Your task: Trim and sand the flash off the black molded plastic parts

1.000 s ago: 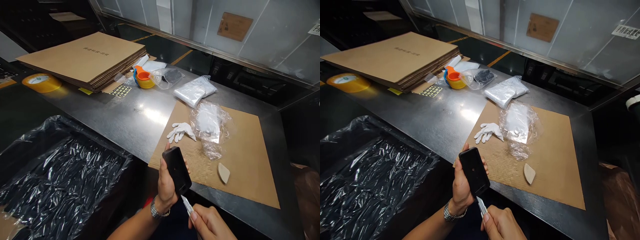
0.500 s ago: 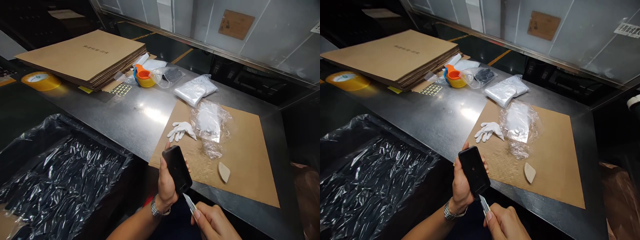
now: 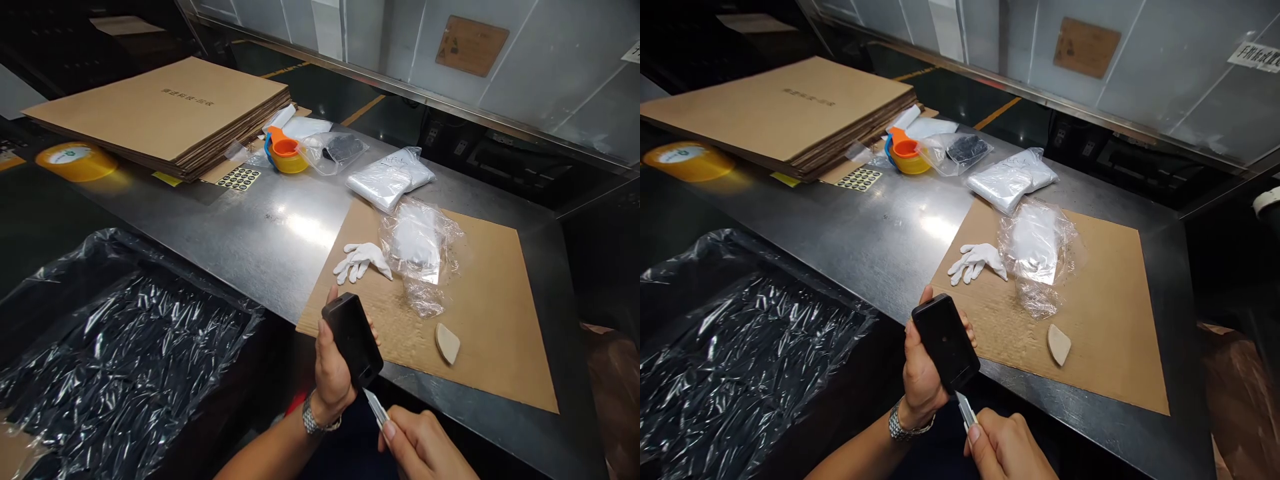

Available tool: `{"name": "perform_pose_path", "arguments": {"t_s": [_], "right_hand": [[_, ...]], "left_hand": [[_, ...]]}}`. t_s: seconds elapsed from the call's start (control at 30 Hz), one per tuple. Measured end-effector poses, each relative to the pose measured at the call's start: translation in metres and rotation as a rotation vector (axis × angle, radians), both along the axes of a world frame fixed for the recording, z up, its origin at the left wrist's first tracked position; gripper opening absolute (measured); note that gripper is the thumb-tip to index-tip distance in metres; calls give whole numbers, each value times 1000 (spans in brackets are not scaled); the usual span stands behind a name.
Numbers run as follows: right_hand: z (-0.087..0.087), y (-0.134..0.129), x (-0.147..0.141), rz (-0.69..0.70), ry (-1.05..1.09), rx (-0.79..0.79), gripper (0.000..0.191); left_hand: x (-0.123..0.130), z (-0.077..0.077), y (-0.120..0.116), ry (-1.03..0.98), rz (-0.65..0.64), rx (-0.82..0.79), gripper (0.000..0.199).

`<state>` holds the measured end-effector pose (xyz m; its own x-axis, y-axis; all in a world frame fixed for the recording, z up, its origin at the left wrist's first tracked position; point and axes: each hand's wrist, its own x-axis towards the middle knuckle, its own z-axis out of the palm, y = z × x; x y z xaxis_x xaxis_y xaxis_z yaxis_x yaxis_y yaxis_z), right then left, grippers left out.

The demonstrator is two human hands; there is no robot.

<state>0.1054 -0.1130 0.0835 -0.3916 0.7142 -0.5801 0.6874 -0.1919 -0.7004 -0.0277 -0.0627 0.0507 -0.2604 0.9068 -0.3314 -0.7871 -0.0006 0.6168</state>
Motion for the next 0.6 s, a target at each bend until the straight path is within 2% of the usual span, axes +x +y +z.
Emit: {"name": "perform_pose_path", "arguments": {"t_s": [0.13, 0.2, 0.27, 0.4, 0.47, 0.53, 0.6], "right_hand": [[-6, -2, 0, 6, 106, -43, 51], [-9, -5, 1, 19, 78, 57, 48], [-13, -9, 2, 40, -34, 303, 43], [-18, -12, 2, 166, -173, 957, 31], [-18, -11, 0, 228, -230, 1225, 28], [-17, -9, -4, 264, -304, 1358, 26], [-16, -8, -7, 288, -362, 1409, 24]], "left_hand": [[1, 1, 0, -28, 48, 17, 55], [0, 3, 1, -53, 89, 14, 54], [0, 5, 2, -76, 128, 10, 53], [0, 9, 3, -88, 196, 38, 47], [-1, 10, 3, -88, 220, 61, 46], [-1, 11, 2, -74, 235, 88, 46], [-1, 11, 2, -47, 254, 116, 47]]}}
